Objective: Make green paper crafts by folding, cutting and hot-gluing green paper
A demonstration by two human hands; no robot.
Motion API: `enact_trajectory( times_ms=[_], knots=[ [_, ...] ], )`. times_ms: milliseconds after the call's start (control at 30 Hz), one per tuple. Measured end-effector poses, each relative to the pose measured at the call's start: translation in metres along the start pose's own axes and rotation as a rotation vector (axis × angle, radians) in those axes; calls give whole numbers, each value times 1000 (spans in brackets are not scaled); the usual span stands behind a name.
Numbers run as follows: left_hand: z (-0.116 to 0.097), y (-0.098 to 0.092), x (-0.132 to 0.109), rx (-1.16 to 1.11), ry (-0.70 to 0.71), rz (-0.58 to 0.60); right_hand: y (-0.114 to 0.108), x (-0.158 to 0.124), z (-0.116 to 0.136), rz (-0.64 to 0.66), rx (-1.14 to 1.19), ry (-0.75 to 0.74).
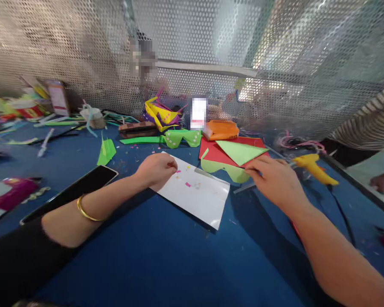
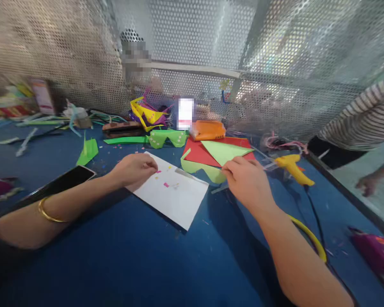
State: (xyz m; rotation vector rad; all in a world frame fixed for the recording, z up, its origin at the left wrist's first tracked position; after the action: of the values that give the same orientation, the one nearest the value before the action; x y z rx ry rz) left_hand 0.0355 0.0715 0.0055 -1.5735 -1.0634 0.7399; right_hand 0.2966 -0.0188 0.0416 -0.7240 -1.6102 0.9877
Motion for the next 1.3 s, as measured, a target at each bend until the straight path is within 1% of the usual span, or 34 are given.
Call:
enact_trajectory(
  times_ms=[167, 367, 567, 633, 767, 833, 900, 967, 1033, 1100, 1167, 1233, 1300],
  knots=[
    [5, -4, 2, -27, 9, 1, 0, -2, 0, 0, -4, 8],
    [4, -2, 0, -13, -20, -67, 0, -2, -1, 3, 2, 19],
    [7, -3, 1, -46, 5, -34, 1, -2, -2, 10, 0, 13],
    [5, -3, 0, -56, 46, -31, 1, -2, -3, 7, -7, 11],
    [-9, -2, -3, -11, 194, -31, 1, -2, -3, 4, -16, 12],
    [-11, -1, -4, -3, 217, -23, 1, -2, -3, 7, -21, 13],
    [-8, -7, -4, -27, 192, -61, 1, -2, -3, 12, -25, 13],
    [-5, -17, -5, -48, 150, -137, 0, -2, -3, 14, -26, 18],
    [-6, -24, -9, -39, 142, -185, -1, -1, -3, 11, -27, 26],
    [-19, -23, -14, -1, 213, -141, -1, -1, -3, 5, -27, 30],
    [-39, -15, -23, 43, 350, -26, -2, -1, -3, -1, -23, 30],
    [-54, -6, -31, 83, 448, 67, -2, -1, -3, -6, -18, 28],
    [-62, 0, -36, 133, 497, 102, -2, -2, -3, -8, -13, 29]
  ],
)
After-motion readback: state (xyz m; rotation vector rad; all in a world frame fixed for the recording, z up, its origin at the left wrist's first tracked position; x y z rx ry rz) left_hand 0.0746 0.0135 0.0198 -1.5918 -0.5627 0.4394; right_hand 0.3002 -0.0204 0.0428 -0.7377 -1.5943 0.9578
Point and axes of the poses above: each hand's wrist, its own x-axis towards the middle knuckle, its own y-axis out of the palm, z = x × y, the point moved 8 cm from there along x, towards the middle knuckle, and after that the axes turned 2 degrees about -y, right-handed, at the moved point
